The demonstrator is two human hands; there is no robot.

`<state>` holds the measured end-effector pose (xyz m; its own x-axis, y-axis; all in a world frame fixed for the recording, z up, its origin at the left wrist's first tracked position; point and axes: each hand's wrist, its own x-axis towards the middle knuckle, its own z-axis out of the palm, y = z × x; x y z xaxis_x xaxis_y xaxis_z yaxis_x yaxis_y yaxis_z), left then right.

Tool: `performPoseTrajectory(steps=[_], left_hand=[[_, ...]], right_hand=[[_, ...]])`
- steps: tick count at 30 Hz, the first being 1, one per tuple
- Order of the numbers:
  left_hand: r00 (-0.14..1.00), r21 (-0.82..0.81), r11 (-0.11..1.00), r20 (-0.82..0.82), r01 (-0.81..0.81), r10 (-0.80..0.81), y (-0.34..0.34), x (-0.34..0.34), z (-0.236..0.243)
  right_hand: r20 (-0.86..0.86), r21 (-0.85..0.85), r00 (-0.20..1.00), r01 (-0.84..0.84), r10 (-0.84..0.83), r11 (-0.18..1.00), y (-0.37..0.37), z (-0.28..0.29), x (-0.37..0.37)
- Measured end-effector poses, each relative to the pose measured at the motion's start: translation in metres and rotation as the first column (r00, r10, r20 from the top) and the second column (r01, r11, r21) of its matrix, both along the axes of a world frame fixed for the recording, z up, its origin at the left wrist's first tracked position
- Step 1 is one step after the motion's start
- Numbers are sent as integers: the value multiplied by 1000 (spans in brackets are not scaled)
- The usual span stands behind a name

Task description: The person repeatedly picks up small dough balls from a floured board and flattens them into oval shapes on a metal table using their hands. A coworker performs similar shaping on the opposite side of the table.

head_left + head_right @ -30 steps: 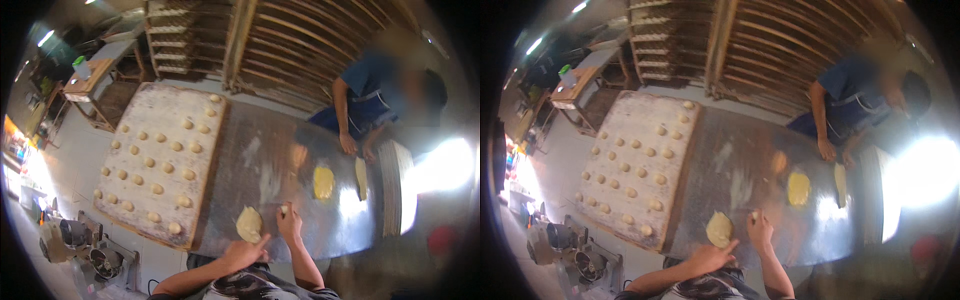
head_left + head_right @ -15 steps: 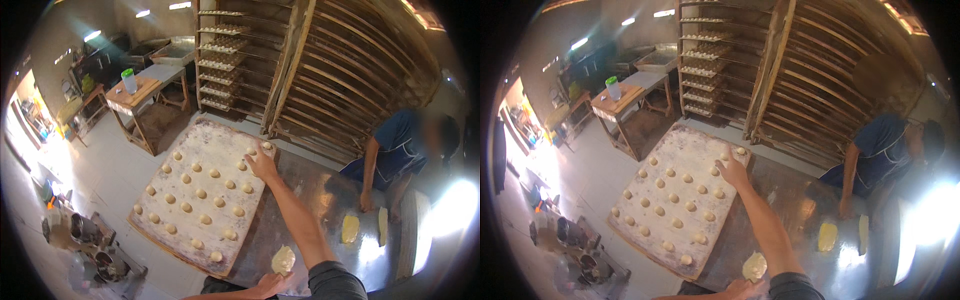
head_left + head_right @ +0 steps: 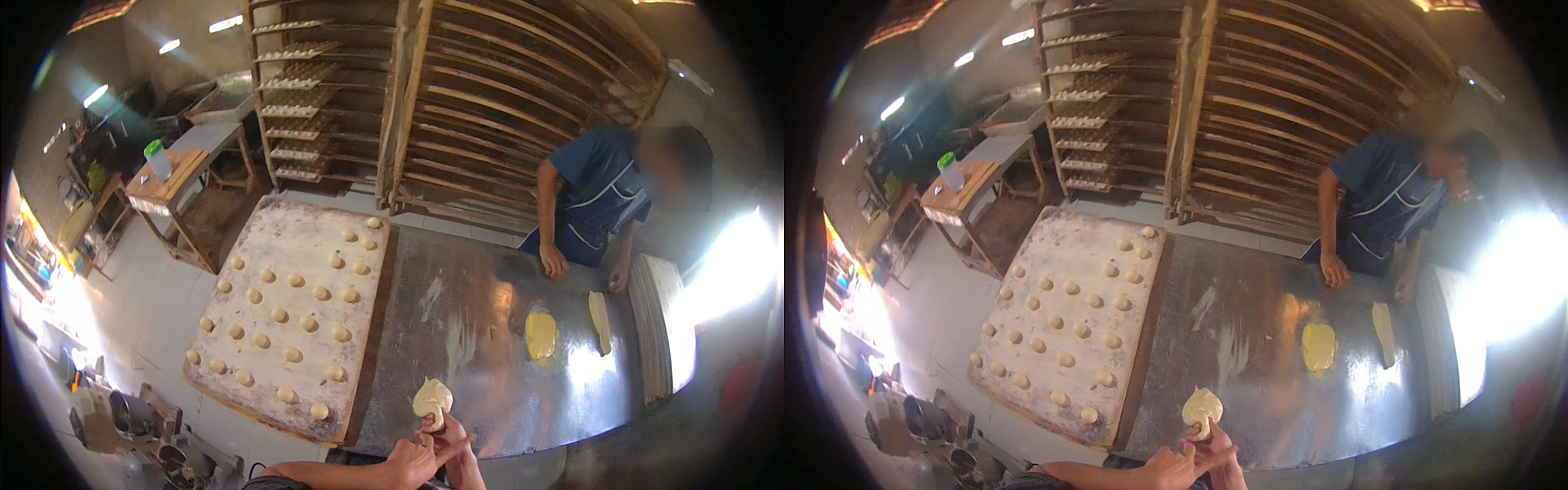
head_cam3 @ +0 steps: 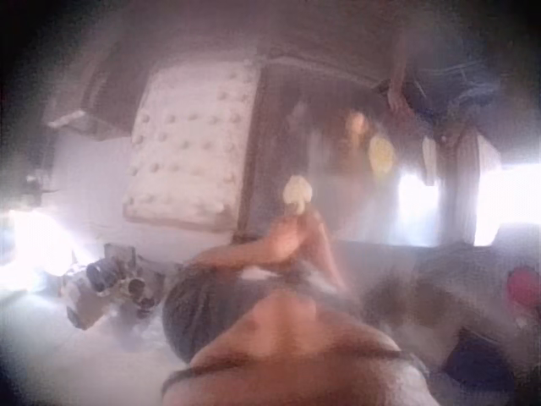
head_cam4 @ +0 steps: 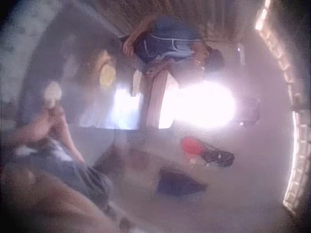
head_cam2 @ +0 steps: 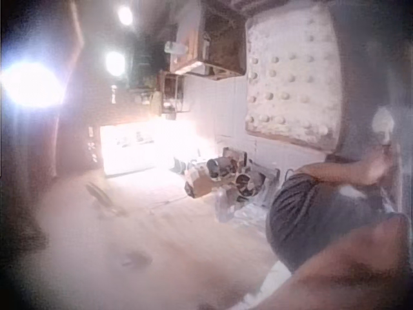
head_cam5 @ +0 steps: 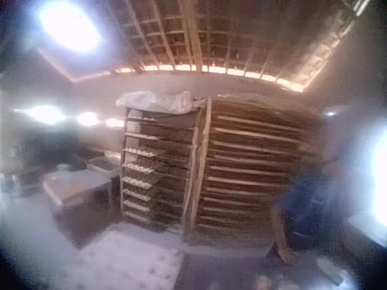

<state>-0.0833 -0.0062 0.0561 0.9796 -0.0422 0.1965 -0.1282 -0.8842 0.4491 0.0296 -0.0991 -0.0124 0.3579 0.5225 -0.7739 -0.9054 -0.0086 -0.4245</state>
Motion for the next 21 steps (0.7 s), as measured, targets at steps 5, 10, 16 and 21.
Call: performPoseTrajectory(steps=[5, 10, 16, 21], left_hand=[[986, -258, 957, 129, 136, -105, 19, 54, 33], [954, -328, 896, 113, 298, -276, 8, 80, -83], [938, -259, 960, 346, 110, -14, -10, 85, -96], [995, -138, 986, -7, -95, 95, -14, 91, -86]], right_hand=[[372, -133, 910, -142, 183, 981, -16, 7, -13], [707, -427, 596, -71, 382, 901, -50, 17, -17], [776, -616, -41, 165, 629, 770, -75, 44, -14], [680, -661, -195, 254, 707, 706, -123, 44, 26]])
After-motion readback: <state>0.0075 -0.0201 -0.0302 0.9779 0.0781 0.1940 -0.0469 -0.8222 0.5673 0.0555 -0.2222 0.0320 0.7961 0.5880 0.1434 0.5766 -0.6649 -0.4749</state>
